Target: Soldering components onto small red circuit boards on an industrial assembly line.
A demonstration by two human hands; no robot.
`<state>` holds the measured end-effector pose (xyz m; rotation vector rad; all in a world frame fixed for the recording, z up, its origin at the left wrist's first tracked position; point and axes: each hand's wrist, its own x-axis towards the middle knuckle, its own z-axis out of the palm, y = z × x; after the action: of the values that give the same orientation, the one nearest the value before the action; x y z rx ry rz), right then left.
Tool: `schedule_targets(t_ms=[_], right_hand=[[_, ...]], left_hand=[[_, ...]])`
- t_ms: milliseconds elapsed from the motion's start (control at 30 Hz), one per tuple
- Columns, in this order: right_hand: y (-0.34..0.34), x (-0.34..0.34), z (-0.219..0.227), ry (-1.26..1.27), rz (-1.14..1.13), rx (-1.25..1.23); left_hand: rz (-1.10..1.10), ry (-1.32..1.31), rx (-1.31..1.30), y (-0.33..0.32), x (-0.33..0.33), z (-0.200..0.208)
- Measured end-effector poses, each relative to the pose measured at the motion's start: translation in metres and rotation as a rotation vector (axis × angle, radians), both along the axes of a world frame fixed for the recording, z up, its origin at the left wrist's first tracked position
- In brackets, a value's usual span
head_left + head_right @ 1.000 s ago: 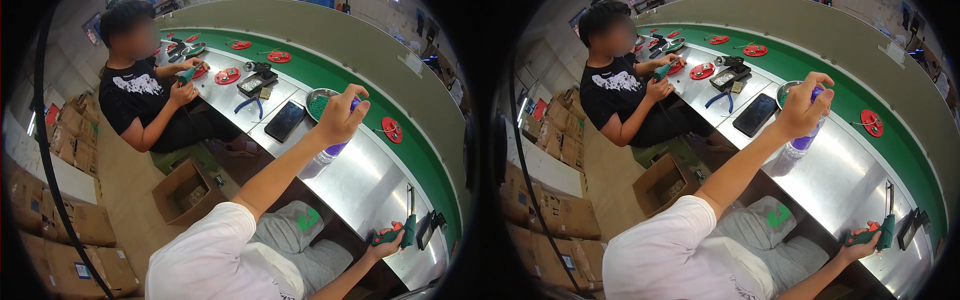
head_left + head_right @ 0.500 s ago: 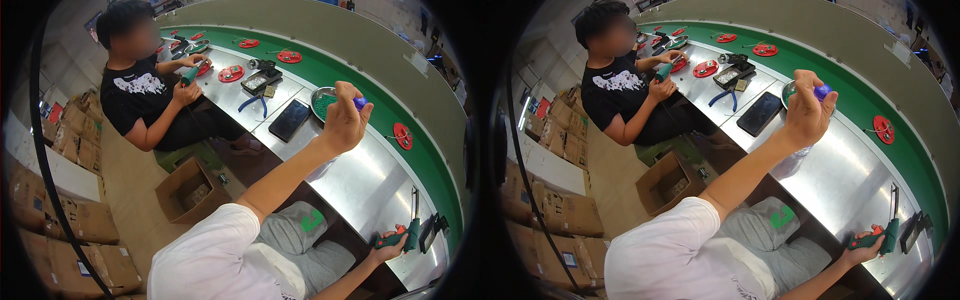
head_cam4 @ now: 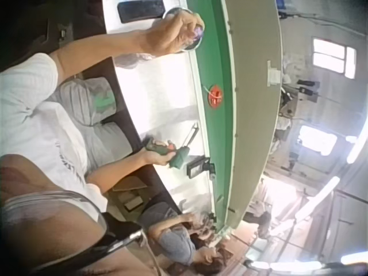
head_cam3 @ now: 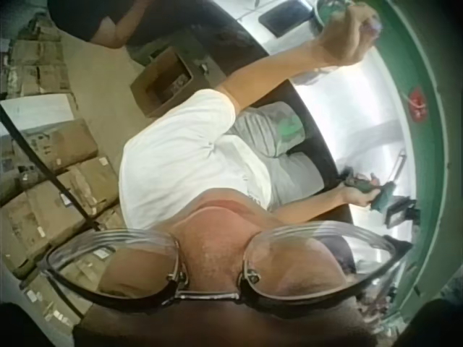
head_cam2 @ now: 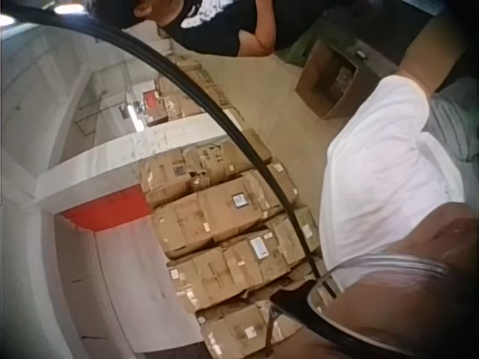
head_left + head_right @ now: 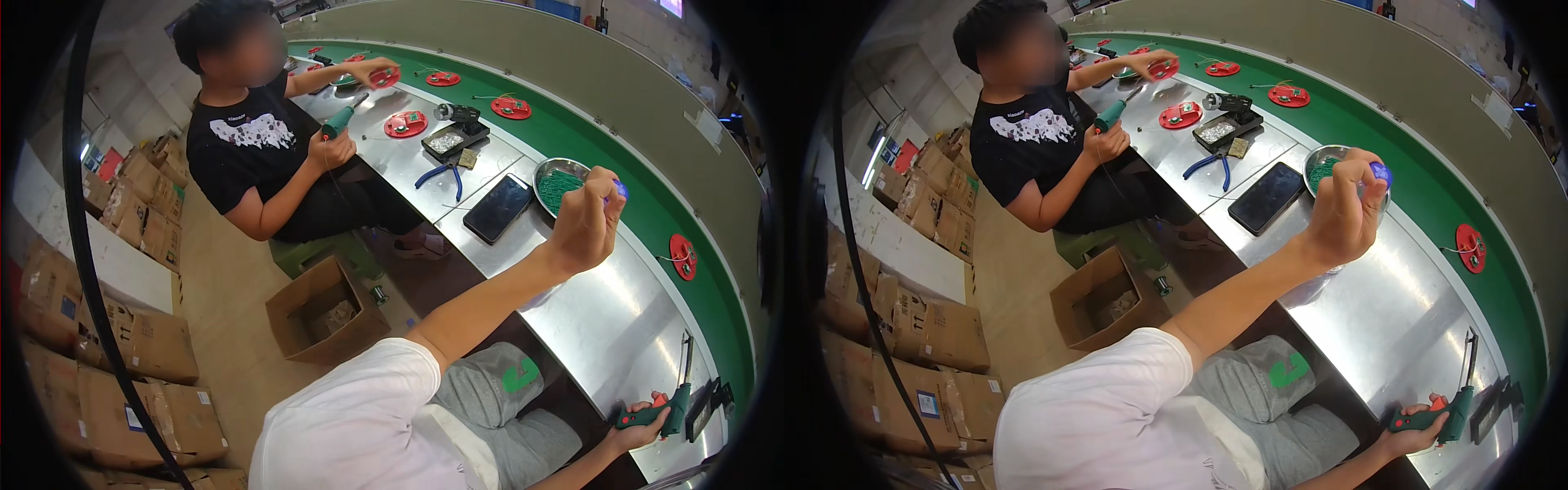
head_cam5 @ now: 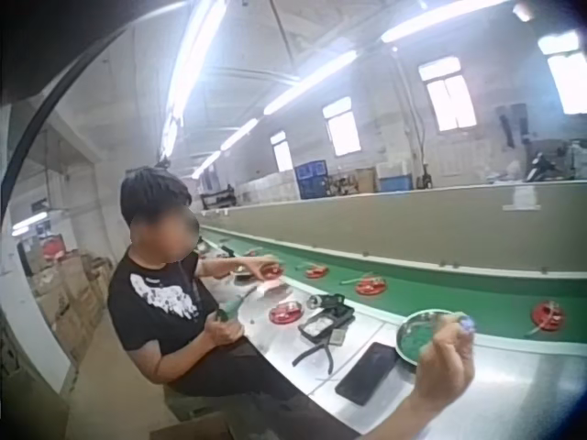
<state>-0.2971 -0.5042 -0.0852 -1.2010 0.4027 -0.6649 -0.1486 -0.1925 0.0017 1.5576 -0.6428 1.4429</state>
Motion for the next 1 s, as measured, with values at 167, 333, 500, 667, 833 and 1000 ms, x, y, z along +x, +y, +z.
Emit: schedule_targets(t_ms=[167,333,500,667,833,1000], right_hand=[[-0.002,0.001,-0.003,-0.005,-0.012,-0.012],[0.007,-0.002,0.004,-0.002,-0.002,-0.015],[0.01,-0.002,0.007,0.002,-0.024,-0.013],[-0.01,-0.006,-0.004,-0.025,0.027,-0.029],[-0.009,0.003,-0.015,-0.072,0.104,0.056],[-0.004,-0.002,-0.009,-0.111,0.053,-0.011]], left_hand=[[-0.058,0.053,-0.027,0.0,0.005,-0.006],[-0.107,0.1,-0.108,0.001,-0.002,0.003],[-0.117,0.327,-0.229,-0.001,-0.008,0.012],[-0.071,0.252,-0.231,-0.013,0.002,0.002],[-0.028,0.262,-0.114,0.007,-0.009,0.008],[-0.263,0.52,-0.181,0.001,-0.009,-0.036]])
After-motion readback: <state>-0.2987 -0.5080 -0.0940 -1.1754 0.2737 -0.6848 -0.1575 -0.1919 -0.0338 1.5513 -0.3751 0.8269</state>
